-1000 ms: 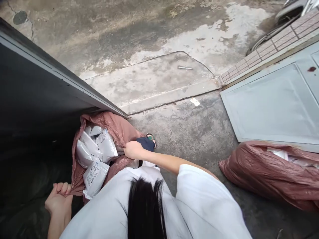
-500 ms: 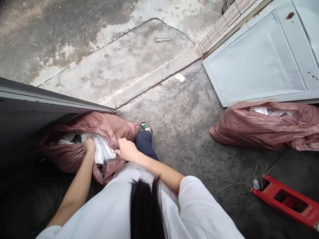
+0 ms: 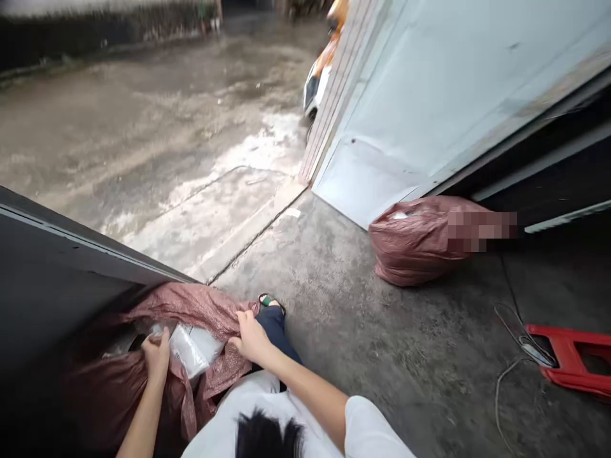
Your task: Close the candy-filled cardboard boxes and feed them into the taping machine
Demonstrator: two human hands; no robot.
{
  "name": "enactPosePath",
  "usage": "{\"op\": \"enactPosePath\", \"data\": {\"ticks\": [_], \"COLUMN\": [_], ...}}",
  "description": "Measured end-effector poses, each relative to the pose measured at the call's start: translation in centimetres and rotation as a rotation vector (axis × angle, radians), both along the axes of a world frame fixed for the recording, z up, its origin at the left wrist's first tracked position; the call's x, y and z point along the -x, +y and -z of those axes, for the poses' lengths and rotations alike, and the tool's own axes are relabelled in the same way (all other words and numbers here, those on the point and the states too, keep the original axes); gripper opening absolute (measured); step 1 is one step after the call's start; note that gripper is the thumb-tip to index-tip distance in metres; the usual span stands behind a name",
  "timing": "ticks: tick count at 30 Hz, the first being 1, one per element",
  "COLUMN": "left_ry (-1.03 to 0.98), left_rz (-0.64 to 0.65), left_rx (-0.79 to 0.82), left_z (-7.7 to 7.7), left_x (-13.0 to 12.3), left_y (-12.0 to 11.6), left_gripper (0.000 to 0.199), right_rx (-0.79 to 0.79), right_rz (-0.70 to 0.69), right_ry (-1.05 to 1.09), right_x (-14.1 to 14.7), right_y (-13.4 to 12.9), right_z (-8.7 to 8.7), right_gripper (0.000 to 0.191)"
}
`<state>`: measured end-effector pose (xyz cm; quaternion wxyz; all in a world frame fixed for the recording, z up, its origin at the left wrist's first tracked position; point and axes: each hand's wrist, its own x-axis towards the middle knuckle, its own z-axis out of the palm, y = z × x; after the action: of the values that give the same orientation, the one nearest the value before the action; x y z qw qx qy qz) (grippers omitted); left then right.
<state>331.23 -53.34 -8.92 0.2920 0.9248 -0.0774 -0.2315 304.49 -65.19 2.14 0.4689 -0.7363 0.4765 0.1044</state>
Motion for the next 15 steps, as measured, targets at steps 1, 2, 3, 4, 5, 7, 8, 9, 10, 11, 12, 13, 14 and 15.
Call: {"op": "enactPosePath", "data": {"ticks": [1,2,3,4,5,7,8,9,10,11,12,13,14,15], "left_ry": [-0.141,-0.304,-0.451,-0.545,-0.611,-0.624,-0.584,-0.526,-0.456,-0.383,-0.316,-0.257,-0.206,-0.163], "left_rz": [0.046,0.090,0.114,0.125,0.114,0.109,0.114,0.131,0.141,0.148,0.152,0.147,0.138,0.137], "left_rx": [0.058,0.091,0.101,0.082,0.039,-0.072,-0.102,-0.116,-0.124,-0.131,-0.144,-0.167,-0.195,-0.225], "left_z": [-1.0,-1.8,-2.4,-2.8,-2.8,-2.0,-1.1,-0.2,0.8,1.7,2.5,3.0,3.3,3.5], "left_x": [0.7,1.7,3.0,4.5,6.3,9.7,11.2,12.2,12.7,12.7,12.2,11.2,10.0,8.6], "left_y": [2.1,4.4,6.9,9.4,11.7,15.5,16.8,17.6,17.9,17.8,17.3,16.4,15.3,14.1], "left_gripper": [0.081,0.090,0.093,0.096,0.096,0.092,0.090,0.089,0.089,0.091,0.093,0.094,0.095,0.094], "right_rx": [0.019,0.036,0.046,0.048,0.046,0.044,0.044,0.044,0.041,0.030,0.015,-0.003,-0.018,-0.029], "right_rz": [0.020,0.034,0.039,0.039,0.035,0.018,0.004,-0.012,-0.030,-0.050,-0.070,-0.082,-0.083,-0.062], "right_ry": [-0.021,-0.034,-0.036,-0.028,-0.013,0.019,0.033,0.042,0.047,0.044,0.034,0.020,0.008,0.007], "right_x": [0.4,0.8,1.3,1.8,2.2,3.0,3.3,3.6,3.9,4.1,4.5,5.0,5.7,6.6], "right_y": [1.2,2.4,3.6,4.7,5.7,7.4,8.1,8.6,8.9,9.0,8.9,8.7,8.4,7.9], "right_z": [-0.4,-0.7,-1.0,-1.1,-1.2,-1.1,-1.0,-0.9,-0.7,-0.6,-0.5,-0.4,-0.2,0.1], "right_gripper": [0.064,0.063,0.063,0.062,0.060,0.056,0.054,0.053,0.054,0.055,0.057,0.058,0.057,0.054]}}
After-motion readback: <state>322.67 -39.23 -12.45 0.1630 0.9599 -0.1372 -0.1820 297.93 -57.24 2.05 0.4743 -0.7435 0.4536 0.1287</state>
